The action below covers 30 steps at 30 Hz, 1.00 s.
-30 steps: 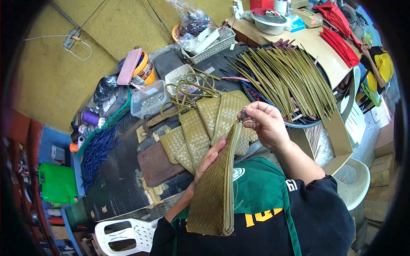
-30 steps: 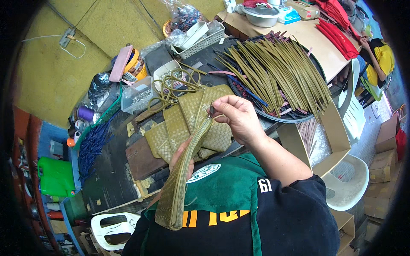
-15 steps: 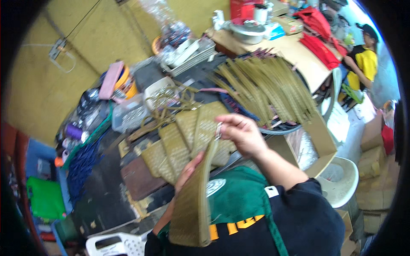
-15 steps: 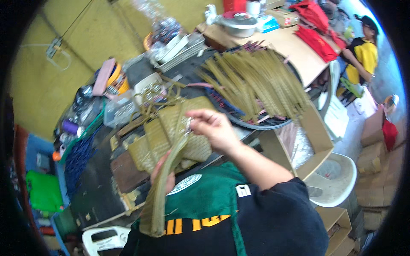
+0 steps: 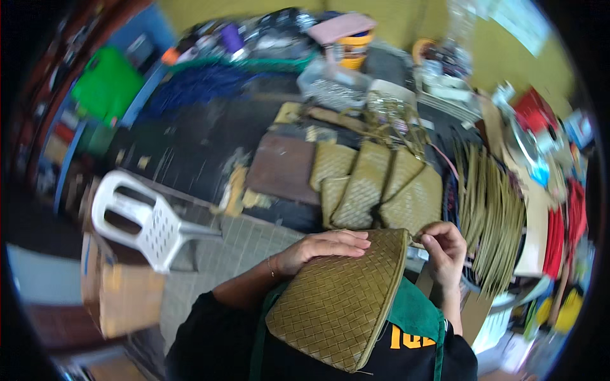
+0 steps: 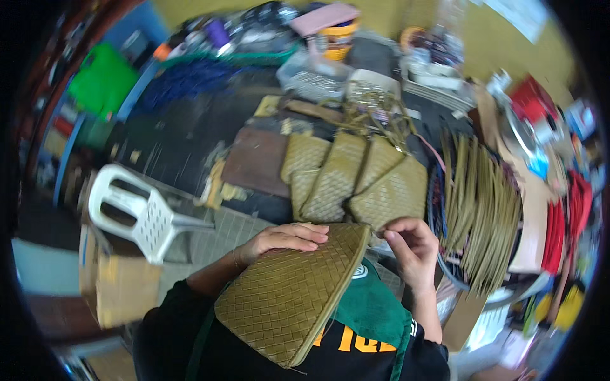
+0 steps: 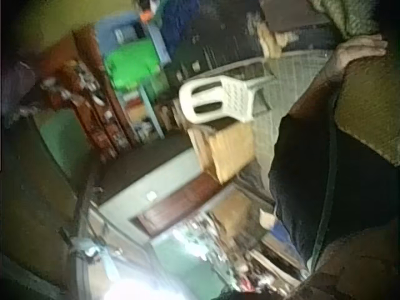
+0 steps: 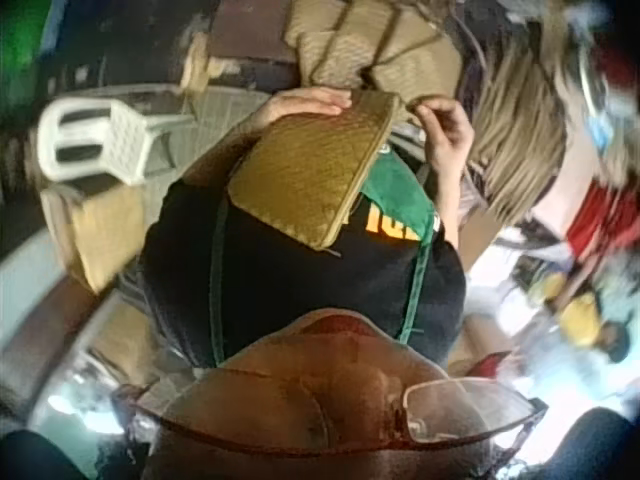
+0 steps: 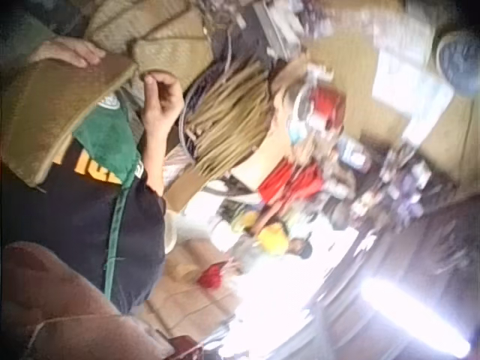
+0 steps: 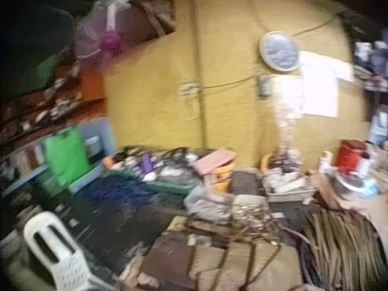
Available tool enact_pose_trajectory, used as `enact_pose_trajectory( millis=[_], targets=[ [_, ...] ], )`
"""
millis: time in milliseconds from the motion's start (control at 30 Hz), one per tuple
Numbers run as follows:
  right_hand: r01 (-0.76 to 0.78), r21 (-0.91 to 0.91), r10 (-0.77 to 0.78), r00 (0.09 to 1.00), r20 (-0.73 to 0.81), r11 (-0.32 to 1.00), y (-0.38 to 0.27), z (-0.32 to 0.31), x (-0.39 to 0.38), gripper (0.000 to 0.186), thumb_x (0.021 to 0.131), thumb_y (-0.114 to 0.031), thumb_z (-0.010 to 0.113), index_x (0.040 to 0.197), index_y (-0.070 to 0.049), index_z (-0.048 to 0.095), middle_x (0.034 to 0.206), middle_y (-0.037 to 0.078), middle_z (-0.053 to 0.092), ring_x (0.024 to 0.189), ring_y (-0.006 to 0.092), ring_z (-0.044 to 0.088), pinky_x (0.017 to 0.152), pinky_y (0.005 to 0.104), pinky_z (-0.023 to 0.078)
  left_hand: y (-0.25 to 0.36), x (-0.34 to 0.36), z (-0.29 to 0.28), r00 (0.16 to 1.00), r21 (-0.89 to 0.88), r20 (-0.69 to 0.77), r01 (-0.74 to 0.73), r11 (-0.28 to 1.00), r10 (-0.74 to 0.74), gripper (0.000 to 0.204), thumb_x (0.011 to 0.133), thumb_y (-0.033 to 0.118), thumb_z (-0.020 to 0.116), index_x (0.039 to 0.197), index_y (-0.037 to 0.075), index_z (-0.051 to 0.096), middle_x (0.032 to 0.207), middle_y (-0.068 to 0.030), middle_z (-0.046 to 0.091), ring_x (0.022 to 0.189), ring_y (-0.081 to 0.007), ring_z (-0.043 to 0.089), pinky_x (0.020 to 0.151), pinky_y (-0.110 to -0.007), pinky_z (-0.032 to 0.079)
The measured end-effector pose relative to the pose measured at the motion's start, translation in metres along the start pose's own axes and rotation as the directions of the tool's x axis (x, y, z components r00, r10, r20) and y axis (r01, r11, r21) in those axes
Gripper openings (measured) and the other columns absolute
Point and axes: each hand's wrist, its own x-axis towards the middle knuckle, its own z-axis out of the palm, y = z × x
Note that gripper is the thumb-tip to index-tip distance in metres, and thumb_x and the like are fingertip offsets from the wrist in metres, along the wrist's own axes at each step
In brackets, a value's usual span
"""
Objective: The person constructs a handbag by threading a leather strap through pre-cut holes on a woven leather bag panel and then hammers a metal rivet into the strap to secure it.
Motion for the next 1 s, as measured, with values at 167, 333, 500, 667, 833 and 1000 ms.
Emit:
enact_pose_trajectory(
  millis=[167, 333, 500, 667, 833, 1000],
  targets=[
    [-0.049, 0.148, 0.02, 0.982, 0.189, 0.988, 0.006, 0.024, 0.019, 0.014, 0.074, 0.011, 0.052, 0.083, 0.001, 0.049, 0.08, 0.011, 0.059, 0.074, 0.0134, 0.057, 0.069, 0.0229, 0.045, 0.03, -0.05, -0.013, 0.915, 0.029, -0.04, 0.402, 0.915, -0.4, 0.023, 0.078, 0.002, 0.051, 0.099, 0.001, 0.057, 0.112, -0.0157, 0.05, 0.111, -0.0296, 0.043, 0.093, -0.04, 0.034],
    [-0.149, 0.177, 0.042, 0.867, 0.496, 0.973, 0.029, 0.081, 0.041, 0.01, 0.076, 0.008, 0.053, 0.081, 0.0, 0.05, 0.081, 0.009, 0.058, 0.074, 0.0114, 0.055, 0.068, 0.0218, 0.045, 0.046, -0.099, -0.038, 0.769, -0.21, -0.453, 0.4, 0.892, -0.451, 0.036, 0.079, 0.008, 0.05, 0.115, 0.003, 0.047, 0.12, -0.0112, 0.045, 0.113, -0.023, 0.04, 0.094, -0.035, 0.032],
    [-0.215, 0.192, 0.057, 0.793, 0.607, 0.958, 0.04, 0.146, 0.053, 0.006, 0.079, 0.005, 0.051, 0.079, -0.001, 0.048, 0.081, 0.007, 0.057, 0.073, 0.0093, 0.053, 0.066, 0.0197, 0.043, 0.037, -0.063, -0.032, 0.902, -0.146, -0.227, 0.342, 0.928, -0.367, 0.069, 0.08, 0.026, 0.054, 0.131, 0.002, 0.014, 0.131, -0.0143, 0.026, 0.122, -0.0211, 0.024, 0.099, -0.036, 0.021],
    [-0.184, 0.084, 0.102, 0.807, 0.582, 0.979, 0.041, 0.18, 0.073, 0.006, 0.079, 0.004, 0.051, 0.08, -0.001, 0.049, 0.078, 0.005, 0.055, 0.068, 0.0092, 0.053, 0.059, 0.0206, 0.045, 0.028, -0.06, -0.065, 0.759, -0.532, -0.254, 0.408, 0.742, -0.599, 0.038, 0.081, 0.021, 0.054, 0.111, 0.001, 0.041, 0.096, -0.0028, 0.05, 0.09, -0.0078, 0.048, 0.073, -0.021, 0.039],
    [0.307, -0.205, -0.154, 0.826, 0.542, 0.929, 0.047, 0.226, 0.095, 0.006, 0.075, 0.002, 0.057, 0.079, -0.001, 0.054, 0.078, 0.005, 0.053, 0.072, 0.0103, 0.053, 0.064, 0.0213, 0.044, 0.026, -0.077, -0.123, 0.684, -0.134, -0.371, 0.63, 0.765, -0.628, 0.023, 0.081, 0.024, 0.056, 0.085, 0.002, 0.055, 0.073, 0.0003, 0.053, 0.068, -0.0052, 0.047, 0.059, -0.021, 0.039],
    [-0.042, -0.123, 0.099, 0.854, 0.51, 0.992, 0.075, 0.26, 0.11, 0.005, 0.076, 0.0, 0.057, 0.08, -0.001, 0.054, 0.076, 0.004, 0.055, 0.072, 0.009, 0.054, 0.064, 0.0221, 0.043, 0.014, -0.099, -0.159, 0.685, -0.208, -0.352, 0.607, 0.767, -0.637, 0.017, 0.084, 0.02, 0.05, 0.08, 0.003, 0.053, 0.068, -0.0001, 0.05, 0.064, -0.0047, 0.046, 0.058, -0.02, 0.039]
  ],
)
